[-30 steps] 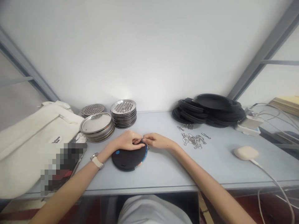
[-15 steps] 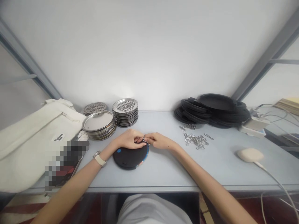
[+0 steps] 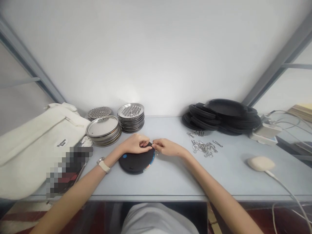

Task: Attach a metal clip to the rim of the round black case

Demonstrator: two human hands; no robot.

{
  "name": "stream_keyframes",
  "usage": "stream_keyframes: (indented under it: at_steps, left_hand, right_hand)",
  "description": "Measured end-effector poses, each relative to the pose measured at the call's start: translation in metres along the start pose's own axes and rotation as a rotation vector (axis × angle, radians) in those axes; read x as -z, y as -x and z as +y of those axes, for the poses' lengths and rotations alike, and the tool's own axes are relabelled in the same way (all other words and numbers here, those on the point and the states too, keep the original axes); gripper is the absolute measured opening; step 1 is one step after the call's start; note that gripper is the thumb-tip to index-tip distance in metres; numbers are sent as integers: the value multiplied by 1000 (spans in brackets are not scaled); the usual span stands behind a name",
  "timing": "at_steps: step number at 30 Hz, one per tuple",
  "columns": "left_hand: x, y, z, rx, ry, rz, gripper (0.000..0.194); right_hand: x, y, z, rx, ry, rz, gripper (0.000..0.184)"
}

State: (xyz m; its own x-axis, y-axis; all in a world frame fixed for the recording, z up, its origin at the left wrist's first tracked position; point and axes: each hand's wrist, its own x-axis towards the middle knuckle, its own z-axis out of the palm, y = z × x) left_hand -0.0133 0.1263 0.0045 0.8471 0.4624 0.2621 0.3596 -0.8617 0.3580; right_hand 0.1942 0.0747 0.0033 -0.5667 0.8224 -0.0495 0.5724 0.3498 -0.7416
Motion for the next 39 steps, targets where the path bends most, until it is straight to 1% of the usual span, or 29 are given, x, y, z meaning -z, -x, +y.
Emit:
stream_keyframes:
  at_steps: [2,4,6,9,14,20,26,29,39]
  left_hand:
    - [1,0,0,3,3,-8,29]
    - [2,0,1,-1,-9,-17,29]
    - [2,1,2,-20,-46,-22,26]
    - [3,2,5,-46,-96,-25,20]
    - [3,3,8,-43,-102,-33,20]
    - [0,2,12,-56,-109,-25,20]
    - [-6,2,14,-23,-139,6,19]
    - [-6,2,15,-12,-153,2,18]
    - [-7,2,15,-26,-176,4,17]
  right_hand:
    - [1,-1,3,-22,-24,-20,31]
    - [2,-2,5,-29,-52,-1,31]
    - [1,-3,7,-21,-71,24,30]
    - [-2,-4,10,-5,-71,28,29]
    - [-7,-5,9,-13,-25,82,31]
    - [-8,-5,5,-7,32,109,33]
    - [-8,-5,3,26,54,86,32]
    - [-7,-4,0,15,76,88,32]
    - [-8,-3,2,3,147,99,25]
